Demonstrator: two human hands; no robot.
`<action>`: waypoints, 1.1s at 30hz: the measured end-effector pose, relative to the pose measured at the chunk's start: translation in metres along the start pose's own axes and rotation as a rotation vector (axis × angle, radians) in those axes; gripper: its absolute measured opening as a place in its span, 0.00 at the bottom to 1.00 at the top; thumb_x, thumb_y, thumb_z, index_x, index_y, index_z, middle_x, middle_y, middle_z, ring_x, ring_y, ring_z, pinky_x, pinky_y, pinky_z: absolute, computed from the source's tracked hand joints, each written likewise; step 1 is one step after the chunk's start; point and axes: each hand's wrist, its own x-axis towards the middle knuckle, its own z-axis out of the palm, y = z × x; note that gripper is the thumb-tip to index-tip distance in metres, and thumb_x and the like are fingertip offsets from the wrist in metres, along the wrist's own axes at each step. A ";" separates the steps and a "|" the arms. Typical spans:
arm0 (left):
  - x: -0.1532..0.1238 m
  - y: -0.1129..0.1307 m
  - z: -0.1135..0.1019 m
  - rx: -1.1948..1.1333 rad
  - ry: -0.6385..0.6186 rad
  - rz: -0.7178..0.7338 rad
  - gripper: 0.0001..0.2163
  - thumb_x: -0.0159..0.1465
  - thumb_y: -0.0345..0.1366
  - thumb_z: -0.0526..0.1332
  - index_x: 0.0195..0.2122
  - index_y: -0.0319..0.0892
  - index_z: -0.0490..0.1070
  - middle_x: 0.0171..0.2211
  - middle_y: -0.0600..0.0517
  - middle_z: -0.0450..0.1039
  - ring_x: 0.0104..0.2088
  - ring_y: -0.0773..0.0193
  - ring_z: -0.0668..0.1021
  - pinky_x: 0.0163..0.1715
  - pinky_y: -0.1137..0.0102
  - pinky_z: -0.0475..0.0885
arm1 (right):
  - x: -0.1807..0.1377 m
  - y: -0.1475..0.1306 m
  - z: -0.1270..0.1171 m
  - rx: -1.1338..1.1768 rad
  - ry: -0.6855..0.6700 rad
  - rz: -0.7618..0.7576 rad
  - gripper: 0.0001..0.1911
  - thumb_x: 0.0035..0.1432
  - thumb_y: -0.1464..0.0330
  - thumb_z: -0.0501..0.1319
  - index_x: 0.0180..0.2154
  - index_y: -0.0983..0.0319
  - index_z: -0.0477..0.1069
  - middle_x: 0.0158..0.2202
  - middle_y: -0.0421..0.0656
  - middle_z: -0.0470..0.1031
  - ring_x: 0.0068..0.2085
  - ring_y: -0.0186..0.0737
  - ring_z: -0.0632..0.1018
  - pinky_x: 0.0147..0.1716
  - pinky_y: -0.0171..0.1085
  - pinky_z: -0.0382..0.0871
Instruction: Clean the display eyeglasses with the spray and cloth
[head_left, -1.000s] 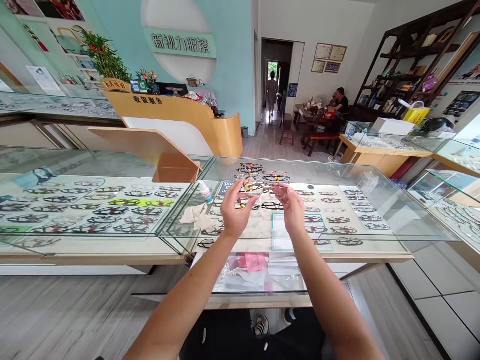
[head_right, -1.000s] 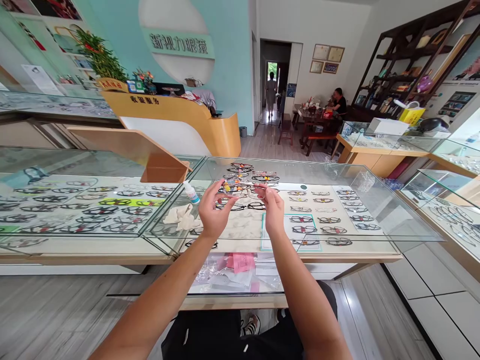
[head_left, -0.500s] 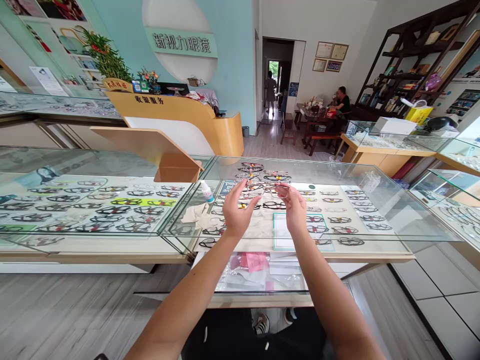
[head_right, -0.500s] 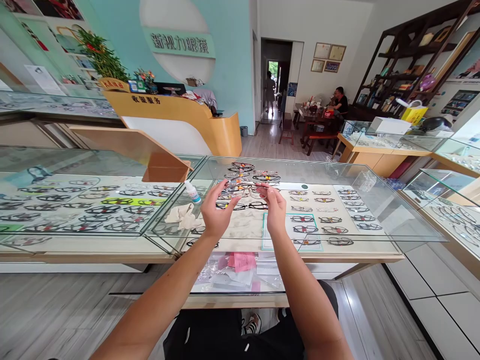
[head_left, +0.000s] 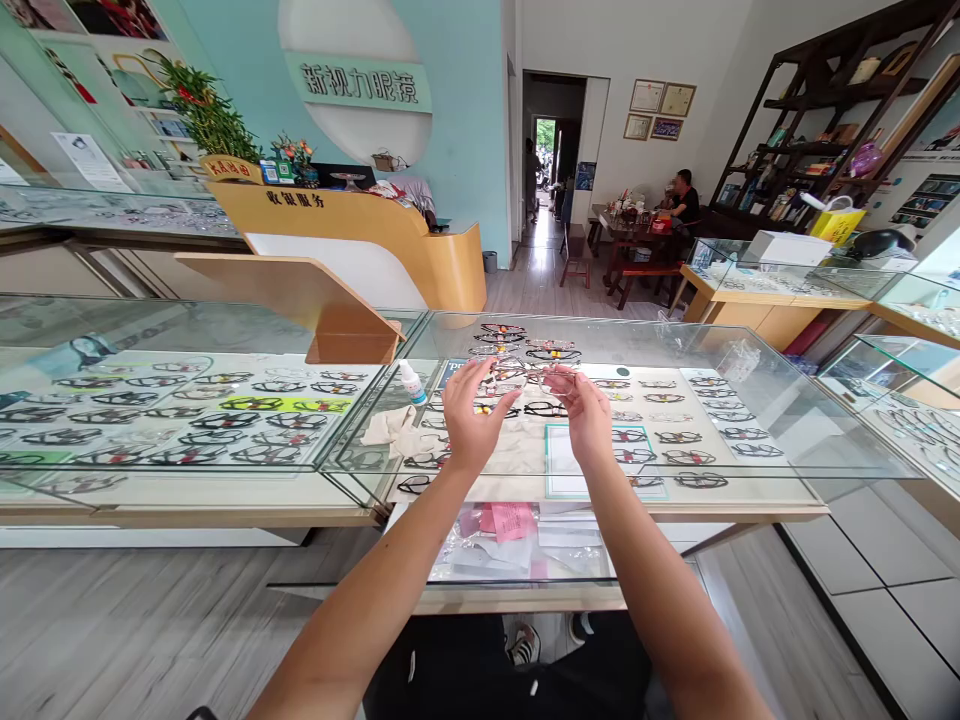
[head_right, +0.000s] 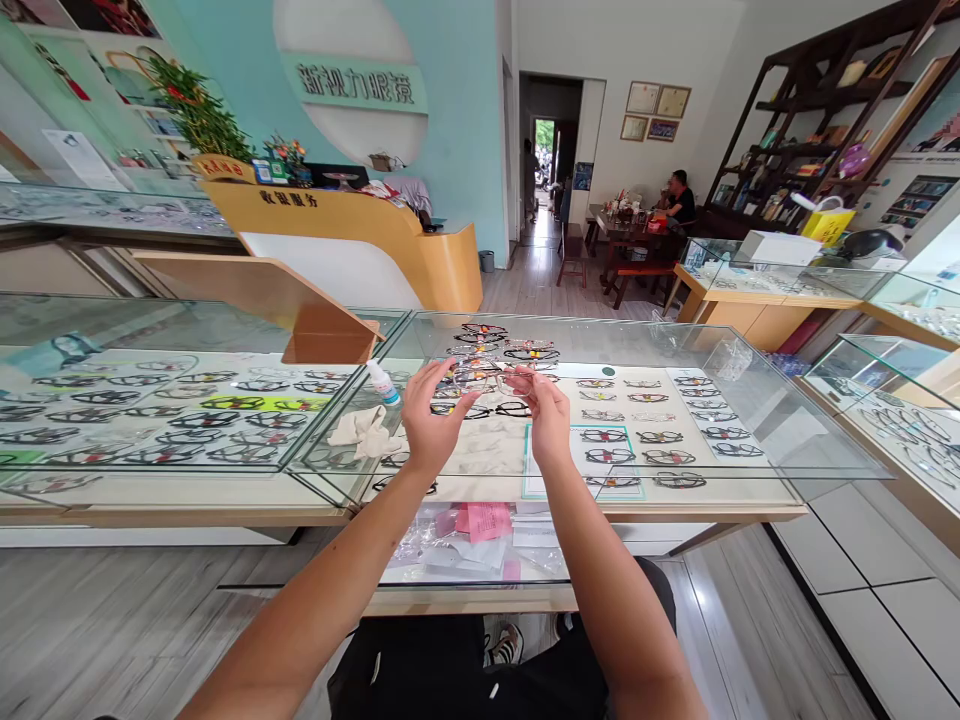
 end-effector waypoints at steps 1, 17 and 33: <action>0.000 0.000 0.000 -0.023 -0.008 -0.015 0.27 0.66 0.50 0.73 0.63 0.46 0.77 0.58 0.41 0.82 0.62 0.45 0.80 0.66 0.47 0.73 | 0.000 0.000 0.000 -0.001 -0.003 0.000 0.20 0.65 0.50 0.66 0.46 0.59 0.85 0.47 0.48 0.89 0.50 0.50 0.87 0.54 0.46 0.77; 0.007 -0.016 0.006 -0.471 -0.082 -0.346 0.32 0.58 0.47 0.79 0.61 0.44 0.76 0.59 0.39 0.80 0.51 0.53 0.85 0.47 0.62 0.81 | 0.009 0.011 -0.012 -0.172 0.055 0.050 0.20 0.65 0.51 0.65 0.47 0.56 0.86 0.59 0.44 0.85 0.64 0.48 0.79 0.59 0.43 0.71; 0.008 -0.035 0.010 -0.639 -0.175 -0.447 0.35 0.58 0.44 0.77 0.65 0.50 0.67 0.65 0.39 0.73 0.53 0.56 0.83 0.48 0.63 0.81 | 0.008 0.015 -0.011 0.050 -0.018 0.288 0.20 0.60 0.52 0.72 0.46 0.60 0.84 0.48 0.49 0.89 0.52 0.51 0.88 0.49 0.43 0.79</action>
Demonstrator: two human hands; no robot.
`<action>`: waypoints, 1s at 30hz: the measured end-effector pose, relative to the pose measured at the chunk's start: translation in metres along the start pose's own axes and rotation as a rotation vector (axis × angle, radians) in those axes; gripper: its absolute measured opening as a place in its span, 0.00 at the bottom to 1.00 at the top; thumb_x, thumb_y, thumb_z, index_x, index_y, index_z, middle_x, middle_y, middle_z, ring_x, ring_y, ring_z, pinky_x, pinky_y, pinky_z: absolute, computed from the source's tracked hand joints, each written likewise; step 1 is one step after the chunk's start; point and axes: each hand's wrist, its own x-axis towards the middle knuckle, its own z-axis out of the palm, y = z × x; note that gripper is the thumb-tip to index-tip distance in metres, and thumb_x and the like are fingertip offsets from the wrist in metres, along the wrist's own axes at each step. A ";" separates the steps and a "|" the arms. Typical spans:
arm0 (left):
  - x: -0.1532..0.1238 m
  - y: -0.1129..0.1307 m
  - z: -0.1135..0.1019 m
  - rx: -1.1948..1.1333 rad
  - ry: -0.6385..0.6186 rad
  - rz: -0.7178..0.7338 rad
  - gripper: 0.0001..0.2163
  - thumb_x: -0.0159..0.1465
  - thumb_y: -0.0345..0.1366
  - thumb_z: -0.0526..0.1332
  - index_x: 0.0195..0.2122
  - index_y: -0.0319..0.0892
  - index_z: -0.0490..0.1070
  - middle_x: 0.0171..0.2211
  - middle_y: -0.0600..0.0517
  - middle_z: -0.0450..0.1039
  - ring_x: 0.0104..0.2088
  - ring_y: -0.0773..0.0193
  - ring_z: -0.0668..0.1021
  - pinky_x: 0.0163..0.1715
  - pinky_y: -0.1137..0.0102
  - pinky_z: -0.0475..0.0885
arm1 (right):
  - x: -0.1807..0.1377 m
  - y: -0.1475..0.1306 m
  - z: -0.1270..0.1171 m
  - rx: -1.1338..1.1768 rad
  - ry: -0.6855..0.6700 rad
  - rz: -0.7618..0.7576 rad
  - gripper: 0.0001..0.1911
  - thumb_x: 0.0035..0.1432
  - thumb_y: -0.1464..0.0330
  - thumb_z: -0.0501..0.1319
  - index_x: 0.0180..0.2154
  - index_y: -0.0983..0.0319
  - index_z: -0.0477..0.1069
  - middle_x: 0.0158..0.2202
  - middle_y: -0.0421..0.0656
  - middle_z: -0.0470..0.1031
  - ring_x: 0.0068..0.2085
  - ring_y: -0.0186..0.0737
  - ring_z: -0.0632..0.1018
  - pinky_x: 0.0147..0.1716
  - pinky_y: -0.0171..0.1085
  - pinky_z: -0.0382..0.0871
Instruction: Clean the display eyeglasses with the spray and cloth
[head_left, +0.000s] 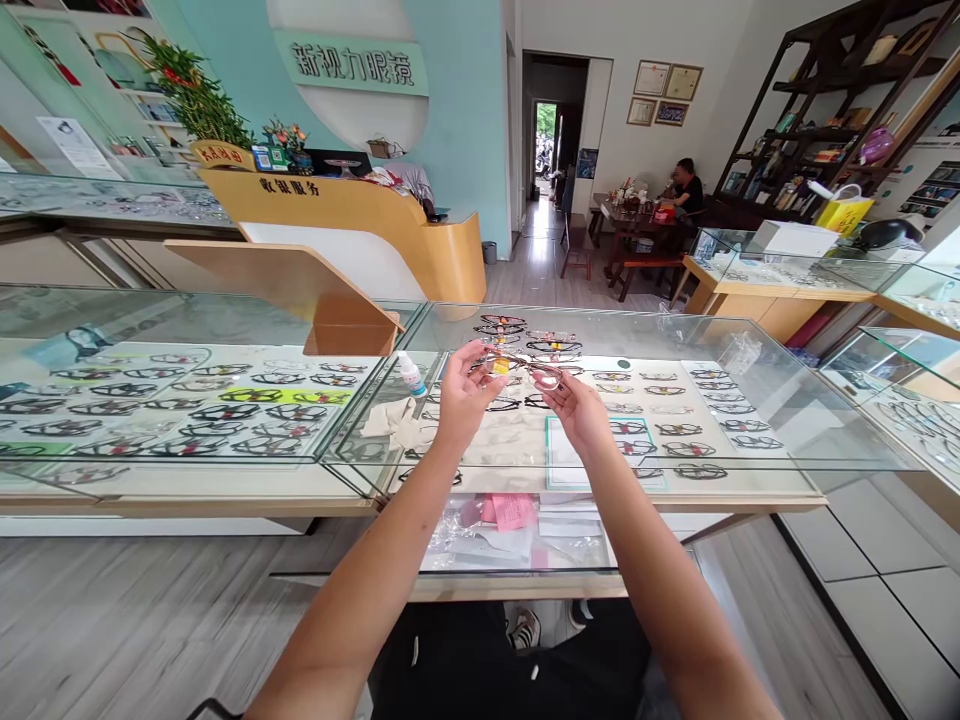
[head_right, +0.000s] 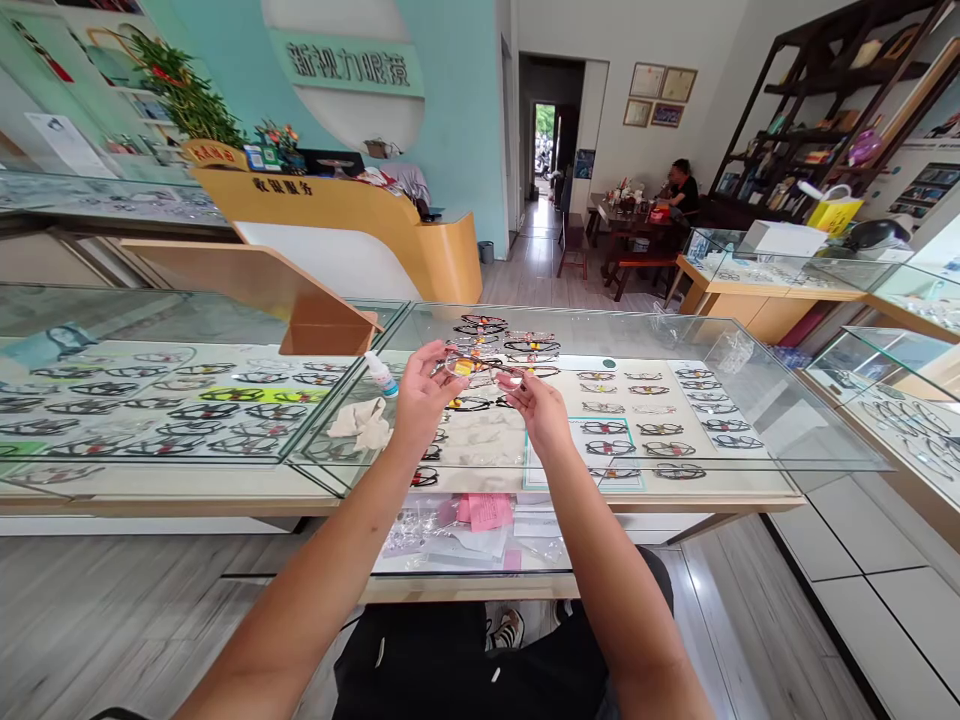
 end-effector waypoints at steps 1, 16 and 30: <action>-0.001 -0.002 0.001 0.010 0.043 -0.016 0.35 0.57 0.44 0.77 0.64 0.50 0.67 0.64 0.40 0.73 0.53 0.57 0.83 0.47 0.64 0.81 | -0.001 0.000 0.001 -0.022 0.009 -0.025 0.21 0.61 0.51 0.71 0.47 0.59 0.83 0.49 0.49 0.89 0.53 0.52 0.88 0.51 0.44 0.79; -0.018 0.035 0.026 -0.275 0.064 -0.583 0.26 0.51 0.58 0.79 0.37 0.41 0.81 0.21 0.63 0.49 0.21 0.73 0.55 0.21 0.73 0.53 | -0.028 0.008 0.017 -1.069 -0.169 -0.874 0.22 0.75 0.64 0.58 0.65 0.57 0.75 0.62 0.49 0.82 0.64 0.53 0.80 0.67 0.55 0.72; -0.018 0.036 0.016 0.284 -0.075 -0.140 0.17 0.63 0.51 0.71 0.38 0.41 0.86 0.20 0.58 0.58 0.25 0.67 0.60 0.28 0.69 0.56 | -0.025 0.008 0.012 -1.154 0.014 -0.829 0.14 0.76 0.62 0.57 0.39 0.59 0.77 0.35 0.44 0.80 0.36 0.43 0.77 0.41 0.43 0.70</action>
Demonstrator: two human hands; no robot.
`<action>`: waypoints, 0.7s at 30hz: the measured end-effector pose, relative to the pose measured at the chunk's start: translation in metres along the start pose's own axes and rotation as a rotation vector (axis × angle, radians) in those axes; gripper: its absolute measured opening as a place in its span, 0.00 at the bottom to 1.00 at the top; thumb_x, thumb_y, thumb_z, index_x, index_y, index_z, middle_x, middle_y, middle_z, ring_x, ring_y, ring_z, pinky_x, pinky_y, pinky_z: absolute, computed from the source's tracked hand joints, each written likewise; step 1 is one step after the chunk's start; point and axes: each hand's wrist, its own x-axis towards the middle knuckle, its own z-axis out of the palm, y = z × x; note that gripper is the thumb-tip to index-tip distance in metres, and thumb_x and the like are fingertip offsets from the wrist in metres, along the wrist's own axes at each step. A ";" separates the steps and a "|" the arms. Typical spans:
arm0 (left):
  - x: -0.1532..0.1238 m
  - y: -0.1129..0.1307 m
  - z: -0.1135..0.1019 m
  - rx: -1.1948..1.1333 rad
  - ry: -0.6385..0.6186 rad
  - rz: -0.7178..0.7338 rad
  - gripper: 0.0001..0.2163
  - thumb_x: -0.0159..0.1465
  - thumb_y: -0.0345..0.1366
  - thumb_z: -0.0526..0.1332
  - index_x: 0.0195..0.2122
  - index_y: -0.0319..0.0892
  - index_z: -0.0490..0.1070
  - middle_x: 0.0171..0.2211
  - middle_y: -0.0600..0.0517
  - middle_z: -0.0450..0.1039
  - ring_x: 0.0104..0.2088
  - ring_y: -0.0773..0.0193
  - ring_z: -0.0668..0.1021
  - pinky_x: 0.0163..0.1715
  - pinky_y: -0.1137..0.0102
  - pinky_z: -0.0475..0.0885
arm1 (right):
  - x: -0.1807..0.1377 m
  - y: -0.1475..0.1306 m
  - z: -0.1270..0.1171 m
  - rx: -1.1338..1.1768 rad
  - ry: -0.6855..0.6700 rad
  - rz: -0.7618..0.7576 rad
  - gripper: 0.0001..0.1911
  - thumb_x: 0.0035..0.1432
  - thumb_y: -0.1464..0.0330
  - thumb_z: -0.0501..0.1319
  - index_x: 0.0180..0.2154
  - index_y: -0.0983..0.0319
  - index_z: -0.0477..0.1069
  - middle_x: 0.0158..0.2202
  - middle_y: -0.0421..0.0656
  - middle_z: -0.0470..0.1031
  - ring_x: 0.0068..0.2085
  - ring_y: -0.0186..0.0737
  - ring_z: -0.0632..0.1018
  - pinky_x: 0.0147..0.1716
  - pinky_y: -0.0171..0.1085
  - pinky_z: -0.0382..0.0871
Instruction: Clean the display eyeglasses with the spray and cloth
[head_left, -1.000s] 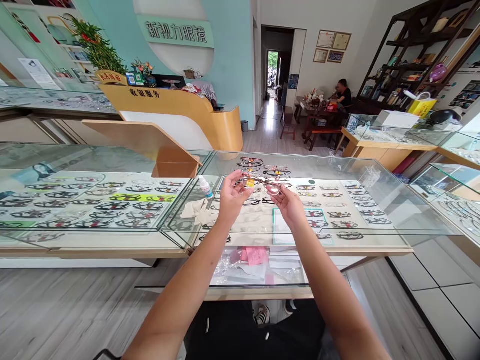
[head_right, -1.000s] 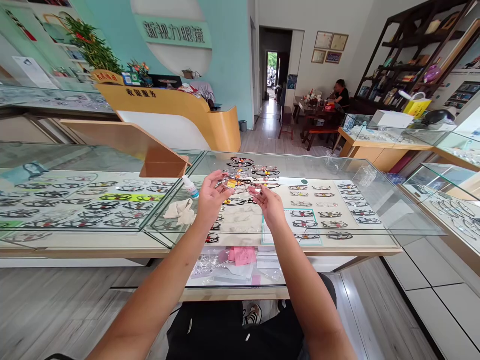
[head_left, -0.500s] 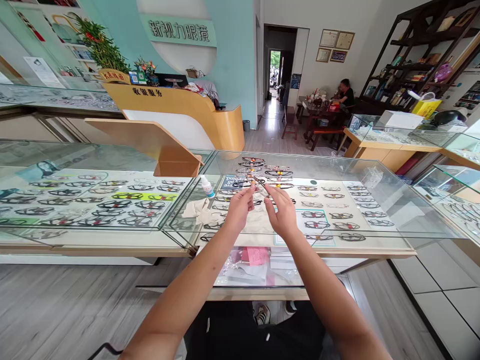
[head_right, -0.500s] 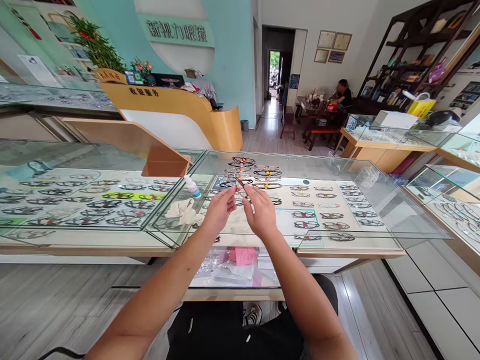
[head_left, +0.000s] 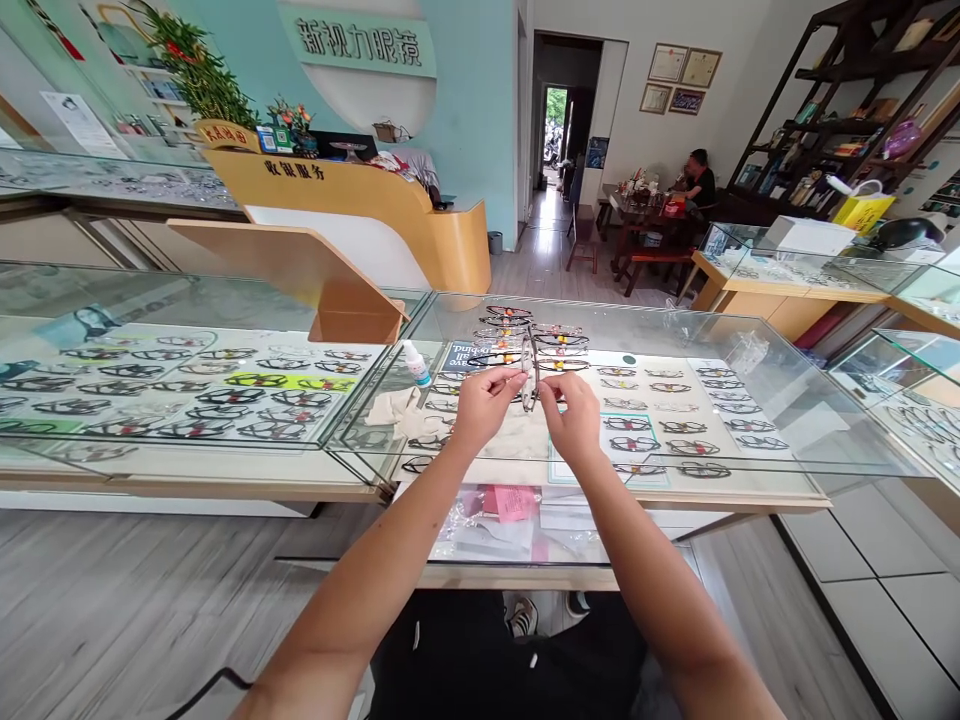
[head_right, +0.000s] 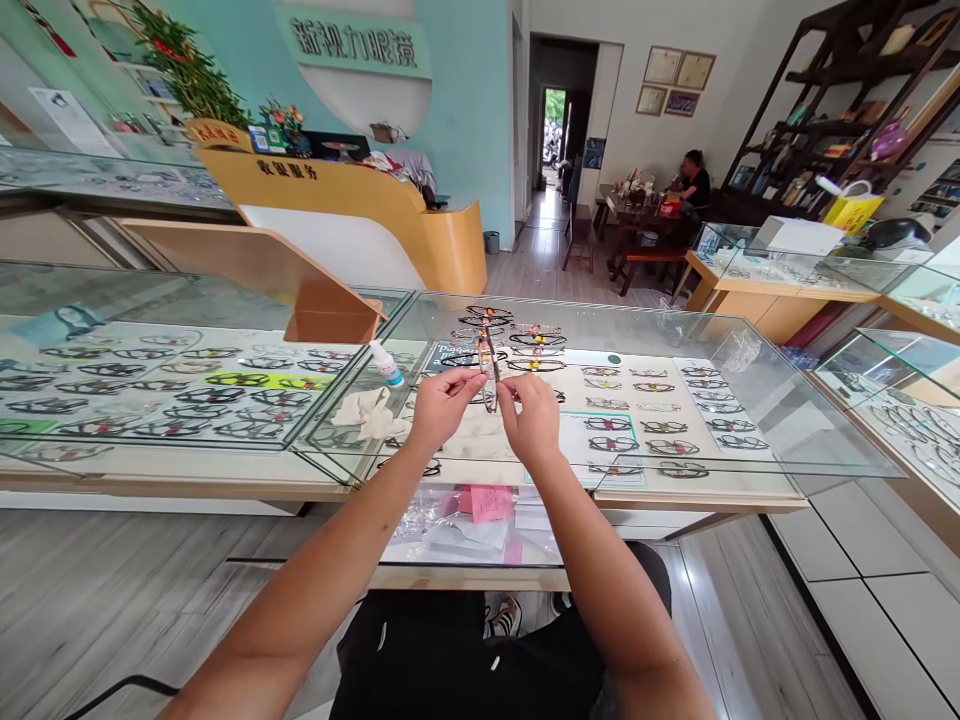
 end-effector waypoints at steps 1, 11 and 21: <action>-0.001 0.000 0.000 0.011 -0.005 0.009 0.16 0.63 0.51 0.71 0.38 0.41 0.86 0.20 0.58 0.59 0.26 0.67 0.61 0.29 0.68 0.56 | 0.000 0.000 0.000 0.027 -0.006 0.023 0.14 0.76 0.61 0.57 0.39 0.59 0.77 0.35 0.44 0.80 0.36 0.42 0.77 0.40 0.42 0.71; -0.003 -0.005 0.004 0.053 -0.052 0.019 0.17 0.64 0.52 0.70 0.37 0.42 0.86 0.21 0.57 0.60 0.26 0.66 0.61 0.29 0.68 0.57 | -0.002 -0.001 0.006 0.268 0.016 0.242 0.12 0.70 0.58 0.63 0.40 0.59 0.80 0.37 0.45 0.85 0.37 0.43 0.83 0.42 0.42 0.78; 0.021 0.018 0.000 0.305 -0.096 0.152 0.16 0.69 0.50 0.65 0.41 0.43 0.85 0.21 0.57 0.59 0.26 0.65 0.64 0.30 0.67 0.59 | 0.015 0.014 -0.010 0.352 0.269 0.404 0.15 0.69 0.58 0.59 0.35 0.60 0.75 0.30 0.39 0.76 0.32 0.38 0.75 0.36 0.38 0.71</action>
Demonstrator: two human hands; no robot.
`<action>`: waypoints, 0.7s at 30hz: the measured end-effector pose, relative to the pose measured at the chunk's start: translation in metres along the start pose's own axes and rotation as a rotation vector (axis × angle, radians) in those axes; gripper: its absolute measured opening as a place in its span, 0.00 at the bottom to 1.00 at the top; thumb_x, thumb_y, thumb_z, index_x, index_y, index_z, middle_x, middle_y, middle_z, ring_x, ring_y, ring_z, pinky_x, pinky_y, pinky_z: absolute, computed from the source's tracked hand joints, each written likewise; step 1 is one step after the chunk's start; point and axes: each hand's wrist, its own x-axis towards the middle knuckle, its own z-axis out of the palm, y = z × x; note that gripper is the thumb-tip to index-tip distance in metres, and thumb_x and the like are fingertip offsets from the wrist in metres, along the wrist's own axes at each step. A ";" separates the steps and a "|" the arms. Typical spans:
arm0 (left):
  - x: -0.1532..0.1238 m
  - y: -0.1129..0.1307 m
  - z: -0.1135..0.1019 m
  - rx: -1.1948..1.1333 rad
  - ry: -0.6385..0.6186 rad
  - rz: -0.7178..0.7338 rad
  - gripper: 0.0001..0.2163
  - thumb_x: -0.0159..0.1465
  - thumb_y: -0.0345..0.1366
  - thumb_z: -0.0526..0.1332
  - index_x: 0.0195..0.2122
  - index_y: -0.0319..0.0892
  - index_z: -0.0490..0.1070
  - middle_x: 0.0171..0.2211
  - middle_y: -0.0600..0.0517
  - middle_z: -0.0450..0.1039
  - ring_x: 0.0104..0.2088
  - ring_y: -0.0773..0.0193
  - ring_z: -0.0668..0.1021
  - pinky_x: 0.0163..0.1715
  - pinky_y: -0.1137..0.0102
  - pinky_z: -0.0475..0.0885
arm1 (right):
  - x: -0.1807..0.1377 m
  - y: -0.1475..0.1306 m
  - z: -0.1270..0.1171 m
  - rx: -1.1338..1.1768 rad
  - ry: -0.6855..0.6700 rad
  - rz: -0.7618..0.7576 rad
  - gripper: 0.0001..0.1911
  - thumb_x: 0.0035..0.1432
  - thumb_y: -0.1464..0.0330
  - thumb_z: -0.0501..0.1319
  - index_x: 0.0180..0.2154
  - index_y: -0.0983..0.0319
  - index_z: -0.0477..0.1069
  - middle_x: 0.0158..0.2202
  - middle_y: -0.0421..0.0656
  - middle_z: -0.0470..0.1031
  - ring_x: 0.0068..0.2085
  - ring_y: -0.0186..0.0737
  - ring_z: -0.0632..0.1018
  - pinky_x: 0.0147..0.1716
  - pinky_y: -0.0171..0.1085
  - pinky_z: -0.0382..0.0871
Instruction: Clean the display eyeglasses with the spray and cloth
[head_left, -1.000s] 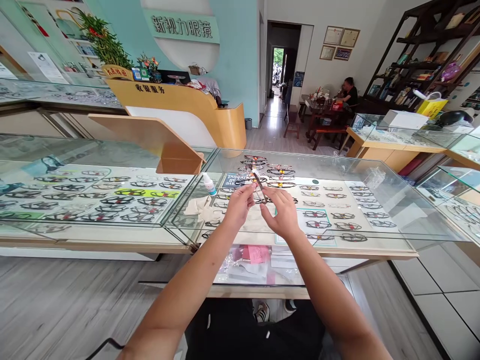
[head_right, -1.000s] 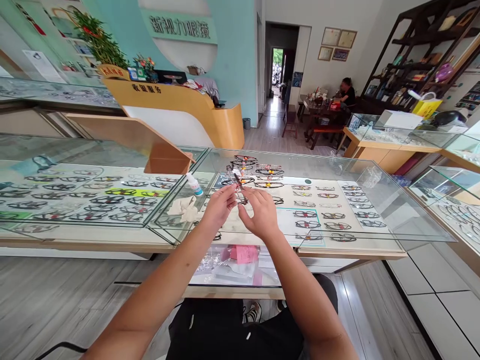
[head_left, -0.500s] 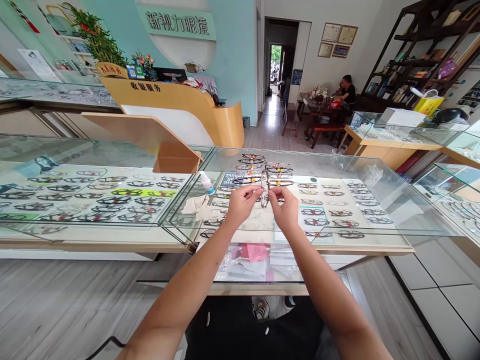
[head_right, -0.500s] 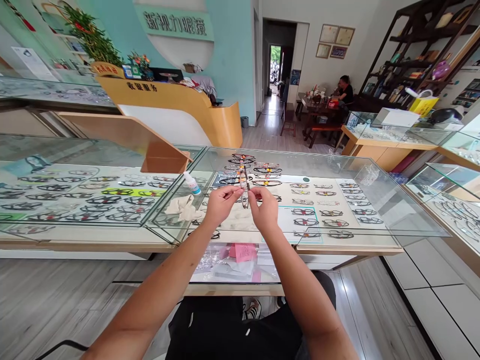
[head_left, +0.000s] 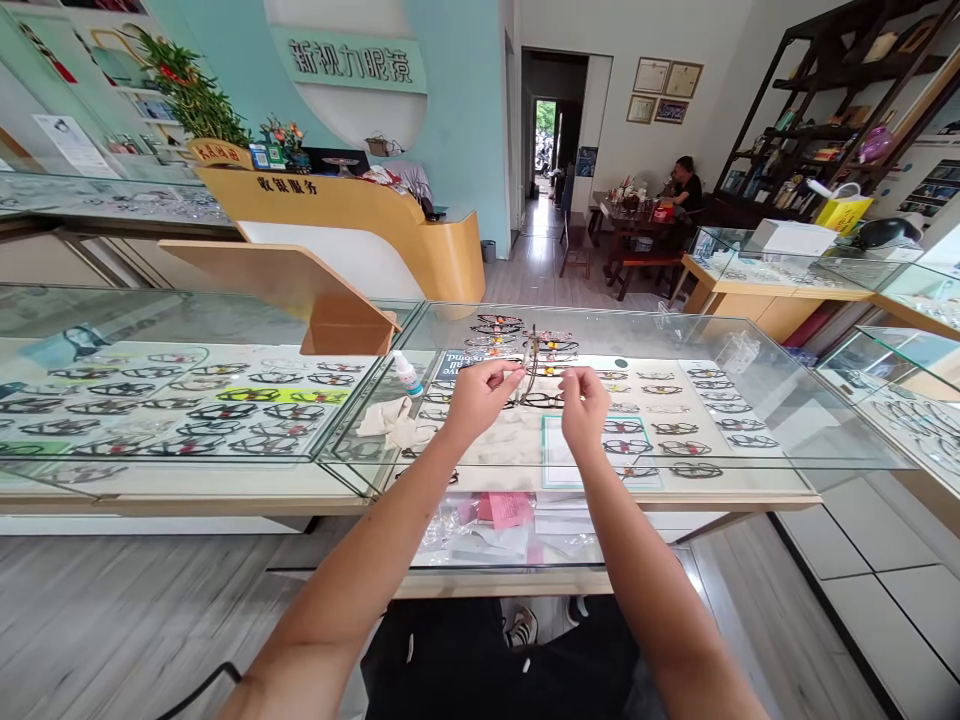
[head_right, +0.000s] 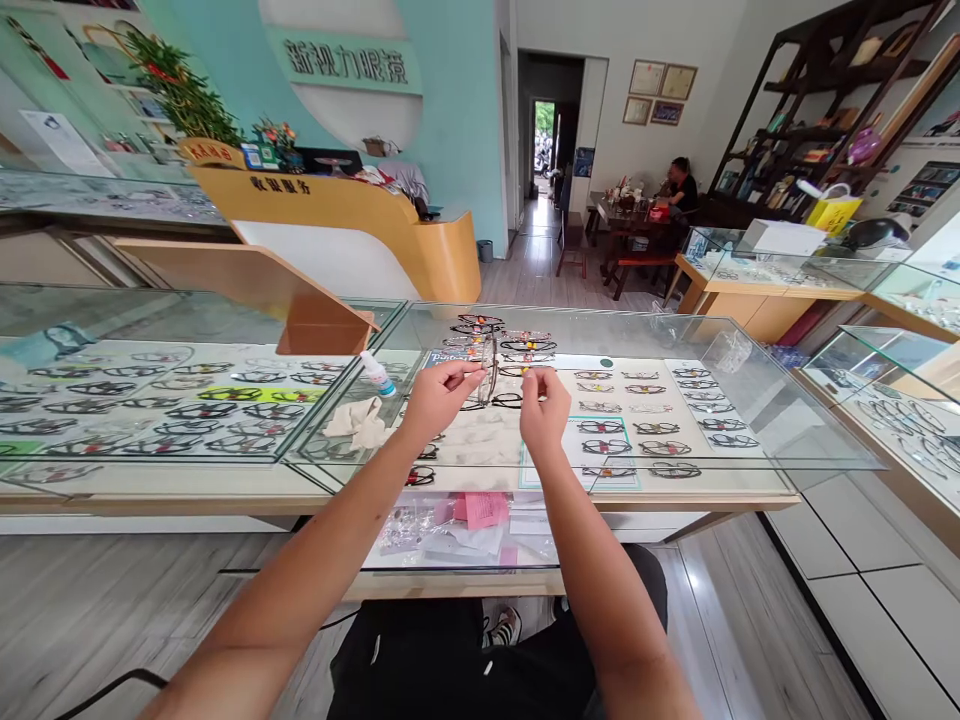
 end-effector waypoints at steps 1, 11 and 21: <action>0.010 0.004 -0.002 0.091 -0.044 0.034 0.15 0.70 0.49 0.64 0.42 0.44 0.85 0.22 0.56 0.63 0.26 0.64 0.66 0.31 0.67 0.60 | 0.006 0.002 -0.004 0.057 0.057 0.044 0.14 0.68 0.58 0.59 0.36 0.60 0.75 0.29 0.39 0.74 0.32 0.38 0.75 0.35 0.37 0.71; 0.097 0.016 0.040 0.733 -0.625 0.183 0.12 0.70 0.41 0.62 0.45 0.48 0.86 0.45 0.49 0.87 0.46 0.54 0.83 0.40 0.67 0.68 | 0.030 0.022 -0.018 0.169 0.324 0.192 0.12 0.65 0.60 0.57 0.43 0.60 0.72 0.28 0.36 0.66 0.30 0.36 0.70 0.31 0.35 0.65; 0.117 -0.006 0.089 0.835 -0.853 0.156 0.07 0.60 0.35 0.67 0.37 0.44 0.86 0.36 0.43 0.85 0.39 0.51 0.83 0.42 0.65 0.71 | -0.007 0.020 0.012 -0.081 0.005 0.050 0.14 0.68 0.59 0.54 0.41 0.58 0.75 0.26 0.37 0.71 0.28 0.40 0.70 0.32 0.37 0.63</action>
